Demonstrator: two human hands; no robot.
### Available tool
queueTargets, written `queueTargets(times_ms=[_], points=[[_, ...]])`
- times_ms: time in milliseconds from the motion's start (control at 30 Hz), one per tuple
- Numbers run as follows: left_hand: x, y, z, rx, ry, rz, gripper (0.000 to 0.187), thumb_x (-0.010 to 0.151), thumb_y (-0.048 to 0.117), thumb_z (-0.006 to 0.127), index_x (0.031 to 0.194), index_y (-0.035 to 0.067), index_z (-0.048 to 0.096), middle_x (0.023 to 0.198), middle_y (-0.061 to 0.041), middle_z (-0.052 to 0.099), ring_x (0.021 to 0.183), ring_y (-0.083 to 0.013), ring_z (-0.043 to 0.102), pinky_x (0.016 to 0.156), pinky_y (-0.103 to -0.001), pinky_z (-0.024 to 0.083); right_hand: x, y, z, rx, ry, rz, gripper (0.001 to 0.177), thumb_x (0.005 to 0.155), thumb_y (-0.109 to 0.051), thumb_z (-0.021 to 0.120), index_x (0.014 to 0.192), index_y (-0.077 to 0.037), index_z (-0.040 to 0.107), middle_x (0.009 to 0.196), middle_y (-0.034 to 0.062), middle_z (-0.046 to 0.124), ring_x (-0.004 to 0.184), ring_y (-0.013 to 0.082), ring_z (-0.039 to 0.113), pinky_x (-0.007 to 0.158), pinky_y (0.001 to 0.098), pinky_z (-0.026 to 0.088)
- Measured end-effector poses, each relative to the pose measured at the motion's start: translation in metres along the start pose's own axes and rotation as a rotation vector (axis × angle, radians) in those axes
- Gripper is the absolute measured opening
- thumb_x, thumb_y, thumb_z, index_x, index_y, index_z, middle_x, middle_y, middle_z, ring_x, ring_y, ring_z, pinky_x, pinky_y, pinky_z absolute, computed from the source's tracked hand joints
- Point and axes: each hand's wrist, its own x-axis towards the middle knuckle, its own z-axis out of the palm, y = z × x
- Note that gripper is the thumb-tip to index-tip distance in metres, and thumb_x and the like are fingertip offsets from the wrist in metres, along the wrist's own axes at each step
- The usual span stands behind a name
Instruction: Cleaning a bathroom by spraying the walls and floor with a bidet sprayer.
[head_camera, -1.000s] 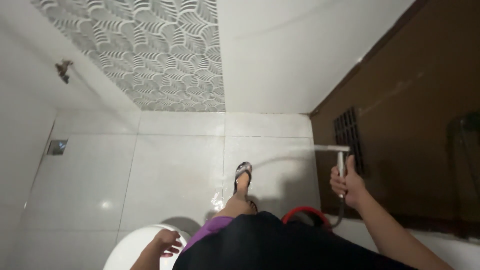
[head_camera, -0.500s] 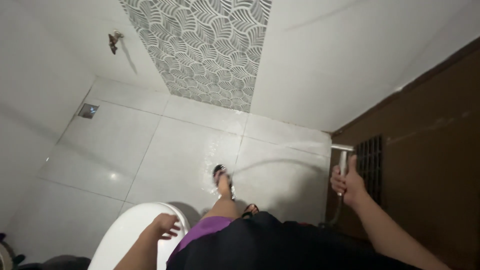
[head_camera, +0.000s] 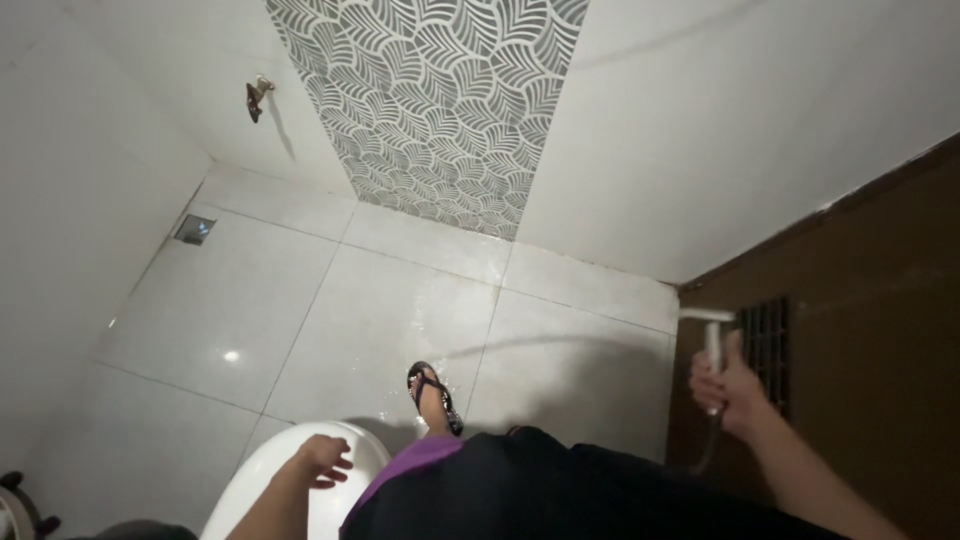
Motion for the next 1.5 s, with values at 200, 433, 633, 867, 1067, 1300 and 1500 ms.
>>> queueTargets(times_ms=[200, 433, 633, 867, 1067, 1300, 1500], points=[[-0.011, 0.038, -0.012, -0.021, -0.007, 0.115, 0.042, 0.106, 0.027, 0.044, 0.139, 0.008, 0.06, 0.122, -0.013, 0.077, 0.097, -0.0255, 0.074, 0.086, -0.041, 0.058, -0.019, -0.012, 0.005, 0.094, 0.107, -0.172, 0.075, 0.095, -0.084, 0.022, 0.074, -0.015, 0.041, 0.054, -0.0056, 0.028, 0.041, 0.0091, 0.025, 0.035, 0.0276, 0.019], [0.012, 0.027, -0.008, -0.004, -0.057, 0.09, 0.044, 0.104, 0.029, 0.046, 0.139, 0.008, 0.061, 0.124, -0.014, 0.077, 0.097, -0.027, 0.075, 0.085, -0.042, 0.058, -0.013, 0.004, -0.016, -0.063, 0.054, 0.022, 0.073, 0.092, -0.082, 0.024, 0.076, -0.013, 0.044, 0.056, -0.0026, 0.03, 0.042, 0.0121, 0.025, 0.037, 0.0304, 0.021], [0.0, 0.006, -0.013, 0.062, -0.031, 0.0, 0.044, 0.105, 0.03, 0.044, 0.141, 0.009, 0.061, 0.122, -0.011, 0.081, 0.099, -0.0257, 0.077, 0.086, -0.042, 0.06, 0.001, -0.003, -0.052, 0.26, -0.027, -0.278, 0.074, 0.096, -0.087, 0.024, 0.077, -0.018, 0.043, 0.053, -0.0086, 0.029, 0.039, 0.0064, 0.026, 0.033, 0.0252, 0.022], [0.003, 0.018, -0.004, 0.079, -0.028, 0.042, 0.045, 0.108, 0.032, 0.04, 0.14, 0.009, 0.059, 0.123, -0.011, 0.078, 0.099, -0.0244, 0.076, 0.086, -0.04, 0.06, -0.016, -0.001, -0.019, 0.03, 0.008, -0.002, 0.075, 0.091, -0.083, 0.026, 0.078, -0.012, 0.044, 0.054, -0.0032, 0.029, 0.04, 0.0113, 0.024, 0.035, 0.0296, 0.02], [-0.018, 0.035, -0.004, 0.035, -0.014, 0.069, 0.042, 0.106, 0.028, 0.044, 0.14, 0.011, 0.061, 0.122, -0.009, 0.079, 0.097, -0.0233, 0.074, 0.086, -0.039, 0.059, 0.007, -0.011, -0.042, 0.176, -0.083, -0.18, 0.076, 0.093, -0.088, 0.022, 0.072, -0.017, 0.039, 0.052, -0.0065, 0.028, 0.038, 0.0087, 0.024, 0.032, 0.0275, 0.02], [0.005, 0.013, -0.006, -0.012, -0.007, 0.06, 0.046, 0.105, 0.031, 0.041, 0.141, 0.01, 0.061, 0.121, -0.01, 0.079, 0.097, -0.025, 0.076, 0.086, -0.041, 0.059, 0.009, -0.021, -0.005, 0.038, -0.101, -0.046, 0.075, 0.089, -0.085, 0.022, 0.074, -0.014, 0.041, 0.052, -0.0051, 0.027, 0.038, 0.0102, 0.024, 0.035, 0.0286, 0.021], [0.024, -0.007, -0.024, -0.033, -0.036, -0.018, 0.045, 0.105, 0.032, 0.044, 0.141, 0.01, 0.059, 0.121, -0.011, 0.08, 0.098, -0.0272, 0.076, 0.085, -0.043, 0.059, 0.027, -0.038, 0.009, 0.151, -0.144, -0.178, 0.075, 0.094, -0.085, 0.023, 0.075, -0.015, 0.042, 0.053, -0.007, 0.028, 0.039, 0.0074, 0.025, 0.034, 0.0259, 0.021]])
